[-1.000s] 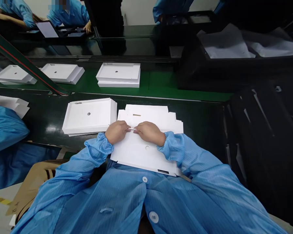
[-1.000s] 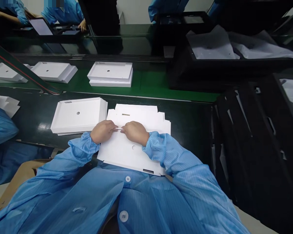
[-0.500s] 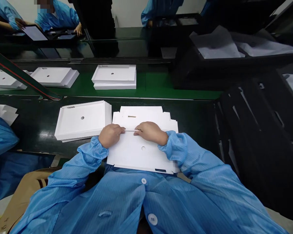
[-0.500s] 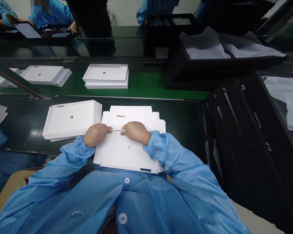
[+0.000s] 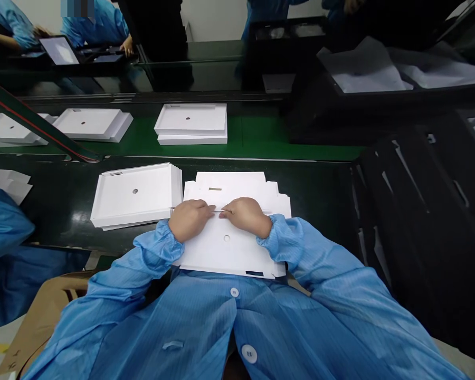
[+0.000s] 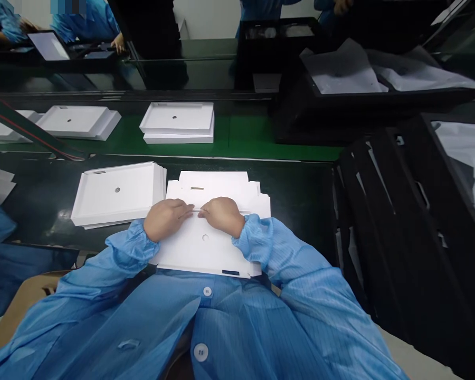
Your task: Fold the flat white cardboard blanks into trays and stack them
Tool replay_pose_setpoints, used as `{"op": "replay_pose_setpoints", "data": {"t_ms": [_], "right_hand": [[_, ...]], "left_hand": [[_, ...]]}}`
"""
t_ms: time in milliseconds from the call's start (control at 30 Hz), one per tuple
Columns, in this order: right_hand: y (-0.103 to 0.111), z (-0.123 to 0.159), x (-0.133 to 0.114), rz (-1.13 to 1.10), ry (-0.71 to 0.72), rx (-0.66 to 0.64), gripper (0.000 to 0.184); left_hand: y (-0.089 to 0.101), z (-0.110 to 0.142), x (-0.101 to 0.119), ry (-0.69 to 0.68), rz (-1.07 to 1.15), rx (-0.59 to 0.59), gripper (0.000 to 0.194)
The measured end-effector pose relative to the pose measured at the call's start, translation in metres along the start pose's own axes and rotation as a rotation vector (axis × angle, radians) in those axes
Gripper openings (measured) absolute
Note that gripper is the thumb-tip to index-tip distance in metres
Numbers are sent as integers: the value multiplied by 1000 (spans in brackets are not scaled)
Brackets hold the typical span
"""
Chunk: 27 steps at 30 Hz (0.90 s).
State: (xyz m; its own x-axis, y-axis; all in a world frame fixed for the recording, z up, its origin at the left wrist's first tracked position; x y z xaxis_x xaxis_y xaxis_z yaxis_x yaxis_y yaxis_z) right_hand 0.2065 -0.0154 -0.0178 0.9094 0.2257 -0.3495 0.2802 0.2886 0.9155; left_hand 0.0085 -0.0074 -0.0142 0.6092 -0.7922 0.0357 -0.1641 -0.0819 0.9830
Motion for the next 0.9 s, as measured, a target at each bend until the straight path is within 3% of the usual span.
{"op": "replay_pose_setpoints", "data": {"t_ms": [133,433,733,900], "right_hand": [[-1,2,-6,122,90,15,45],[-1,14,13,265,191,76,47],[-8,15,10,254,233,94,50],[1,22,26,230,191,67,42]], "left_hand": [[-10,-11,12,-40,15,9,26],[-17,-5,8,-24,0,63,23],[-22,-16,22,-63,62,7,18],[-17,-12,21,4,47,12,17]]}}
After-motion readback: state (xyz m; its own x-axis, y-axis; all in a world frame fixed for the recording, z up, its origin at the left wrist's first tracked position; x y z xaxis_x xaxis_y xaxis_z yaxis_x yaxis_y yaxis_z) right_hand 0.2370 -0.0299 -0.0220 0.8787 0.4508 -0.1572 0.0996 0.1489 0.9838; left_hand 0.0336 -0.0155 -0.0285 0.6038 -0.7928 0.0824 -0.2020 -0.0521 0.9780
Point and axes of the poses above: each hand's wrist, its own z-axis away from the middle knuckle, its own y-axis out of the back of the hand, x = y × z, the point moved 2 cm from there along -z, towards the middle knuckle, and after that the axes turned 7 degrees about -y, right-handed, at the moved point
